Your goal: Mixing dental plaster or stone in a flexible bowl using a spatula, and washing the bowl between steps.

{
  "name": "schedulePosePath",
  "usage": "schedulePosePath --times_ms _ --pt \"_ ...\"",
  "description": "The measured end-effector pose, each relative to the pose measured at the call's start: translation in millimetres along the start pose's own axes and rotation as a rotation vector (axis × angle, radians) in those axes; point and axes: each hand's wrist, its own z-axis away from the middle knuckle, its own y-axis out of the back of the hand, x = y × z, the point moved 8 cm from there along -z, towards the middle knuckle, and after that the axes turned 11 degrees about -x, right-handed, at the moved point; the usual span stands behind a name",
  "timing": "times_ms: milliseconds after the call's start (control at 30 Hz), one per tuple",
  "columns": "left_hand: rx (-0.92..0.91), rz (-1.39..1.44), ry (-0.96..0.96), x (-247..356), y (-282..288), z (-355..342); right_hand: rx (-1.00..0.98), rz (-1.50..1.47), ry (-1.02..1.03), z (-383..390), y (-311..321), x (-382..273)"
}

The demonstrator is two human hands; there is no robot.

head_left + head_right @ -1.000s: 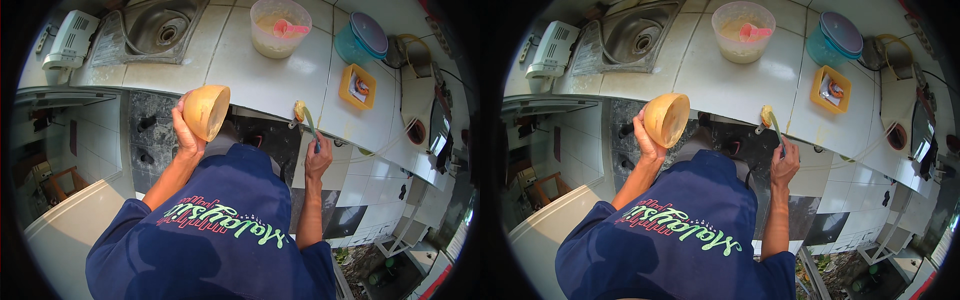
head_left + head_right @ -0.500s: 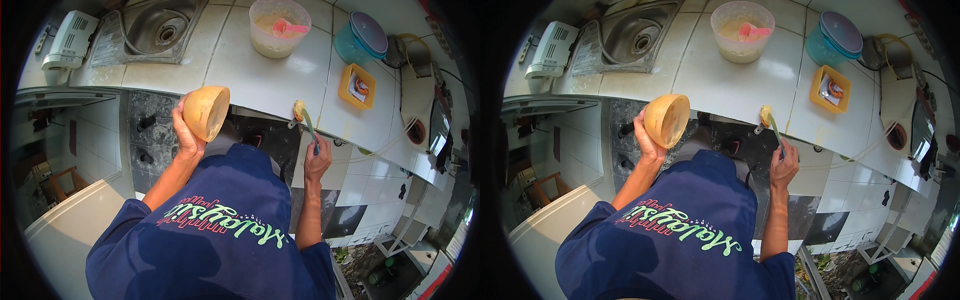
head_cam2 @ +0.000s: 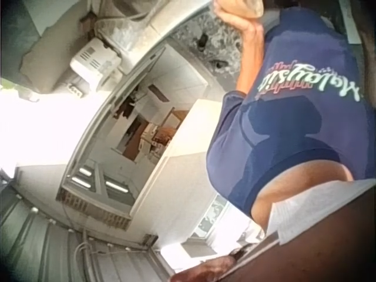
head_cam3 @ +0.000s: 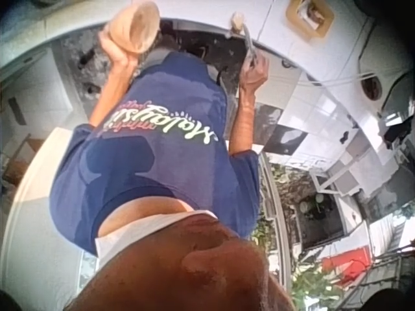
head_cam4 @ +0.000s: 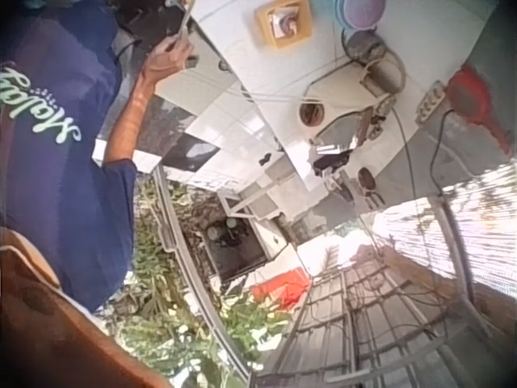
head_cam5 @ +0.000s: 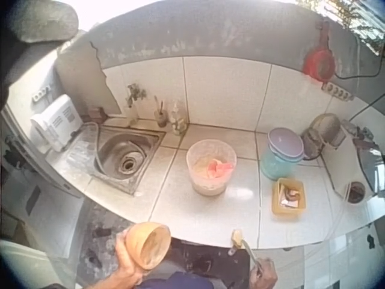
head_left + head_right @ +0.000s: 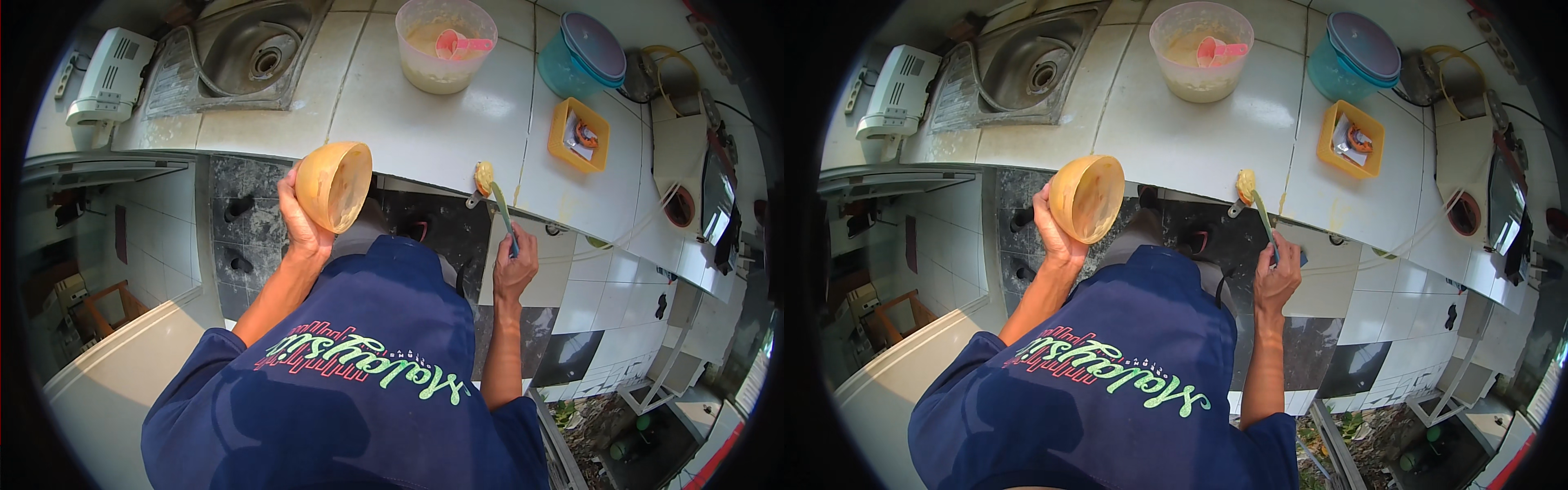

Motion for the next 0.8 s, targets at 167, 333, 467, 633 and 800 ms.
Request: schedulePosePath --times_ms 167,333,467,633,800 --pt "0.003 -0.029 -0.003 6 -1 2 0.068 -0.035 0.051 2 2 -6" --pt "-0.162 0.469 0.308 -26 -24 -4 -0.028 -0.659 -0.251 1 10 -3" --pt "-0.342 0.569 0.410 -24 -66 -4 -0.162 -0.670 -0.115 -10 31 -55" --pt "-0.468 0.649 0.513 -23 -102 -8 -0.331 -0.010 0.454 -34 71 -180" --pt "-0.658 0.571 0.669 -14 -150 -3 -0.304 0.410 0.660 -45 83 -215"
